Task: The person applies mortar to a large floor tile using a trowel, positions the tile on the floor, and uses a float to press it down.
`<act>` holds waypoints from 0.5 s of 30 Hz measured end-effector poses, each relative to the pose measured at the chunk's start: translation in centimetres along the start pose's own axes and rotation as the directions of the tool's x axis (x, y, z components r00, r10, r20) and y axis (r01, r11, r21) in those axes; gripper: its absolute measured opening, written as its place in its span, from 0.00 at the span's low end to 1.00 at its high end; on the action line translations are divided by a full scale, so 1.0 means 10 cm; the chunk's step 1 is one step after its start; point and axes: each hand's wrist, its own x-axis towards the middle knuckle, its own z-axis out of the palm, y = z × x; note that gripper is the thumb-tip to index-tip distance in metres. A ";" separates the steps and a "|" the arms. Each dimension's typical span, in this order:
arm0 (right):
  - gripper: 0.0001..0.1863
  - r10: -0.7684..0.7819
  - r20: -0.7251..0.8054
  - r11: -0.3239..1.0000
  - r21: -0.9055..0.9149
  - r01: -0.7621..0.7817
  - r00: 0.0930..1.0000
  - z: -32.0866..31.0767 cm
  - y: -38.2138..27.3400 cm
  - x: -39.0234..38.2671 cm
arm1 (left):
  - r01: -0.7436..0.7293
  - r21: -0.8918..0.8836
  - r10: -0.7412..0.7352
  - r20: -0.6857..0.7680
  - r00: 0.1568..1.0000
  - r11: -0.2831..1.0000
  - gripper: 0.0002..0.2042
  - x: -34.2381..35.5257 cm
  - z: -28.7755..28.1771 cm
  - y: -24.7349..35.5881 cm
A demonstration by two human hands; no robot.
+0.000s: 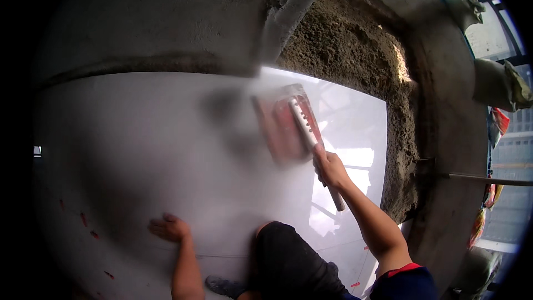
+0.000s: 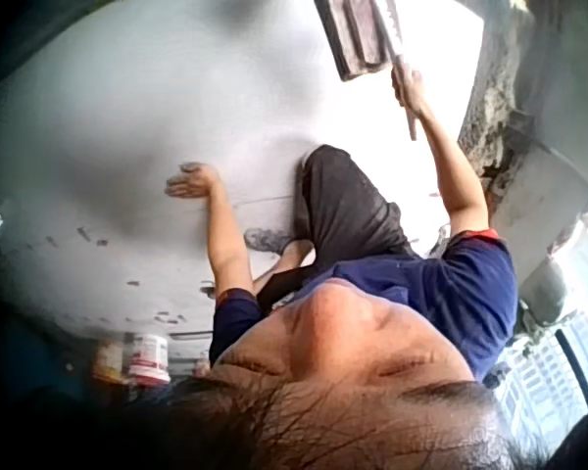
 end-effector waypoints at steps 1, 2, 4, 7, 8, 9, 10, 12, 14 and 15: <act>0.36 -0.071 -0.036 0.997 0.026 0.072 0.997 -0.07 0.11 -0.17 | -0.007 0.025 0.007 -0.023 1.000 1.000 0.36 0.03 0.00 -0.07; 0.36 -0.166 -0.134 0.986 -0.007 0.167 0.977 -0.05 0.23 -0.29 | -0.015 0.038 0.017 -0.041 0.999 0.999 0.36 0.05 0.02 -0.07; 0.36 -0.242 -0.284 0.969 -0.022 0.246 0.928 0.11 0.69 -0.26 | -0.013 0.064 0.013 0.000 1.000 0.998 0.35 0.02 -0.01 0.01; 0.35 -0.031 -0.410 0.975 -0.215 -0.064 0.912 0.10 1.51 0.47 | -0.062 0.001 0.061 0.065 0.996 0.998 0.35 -0.18 -0.01 0.25; 0.35 0.068 -0.278 0.990 -0.099 -0.099 0.958 0.10 1.30 0.56 | -0.062 -0.002 0.062 0.050 0.997 0.998 0.36 -0.10 -0.01 0.16; 0.35 0.153 -0.141 0.988 0.004 -0.154 0.978 0.01 0.94 0.57 | -0.046 0.052 0.044 0.048 0.998 0.998 0.36 -0.02 0.01 0.05; 0.34 0.168 -0.085 0.985 -0.020 -0.170 0.982 -0.28 0.76 0.55 | -0.042 0.093 0.036 0.065 0.997 0.995 0.36 -0.01 0.05 -0.06; 0.37 0.126 -0.097 0.992 0.043 -0.122 0.987 -0.67 0.47 0.27 | -0.025 0.133 0.015 0.074 0.997 0.991 0.35 0.02 0.24 -0.09; 0.39 0.042 -0.216 0.991 0.132 -0.013 0.976 -0.93 0.52 -0.07 | -0.025 0.203 0.006 0.094 0.996 0.979 0.35 0.01 0.20 -0.16; 0.38 -0.010 -0.298 0.982 0.179 0.066 0.954 -0.96 0.61 -0.22 | -0.034 0.247 0.006 0.113 0.994 0.968 0.35 0.06 0.10 -0.15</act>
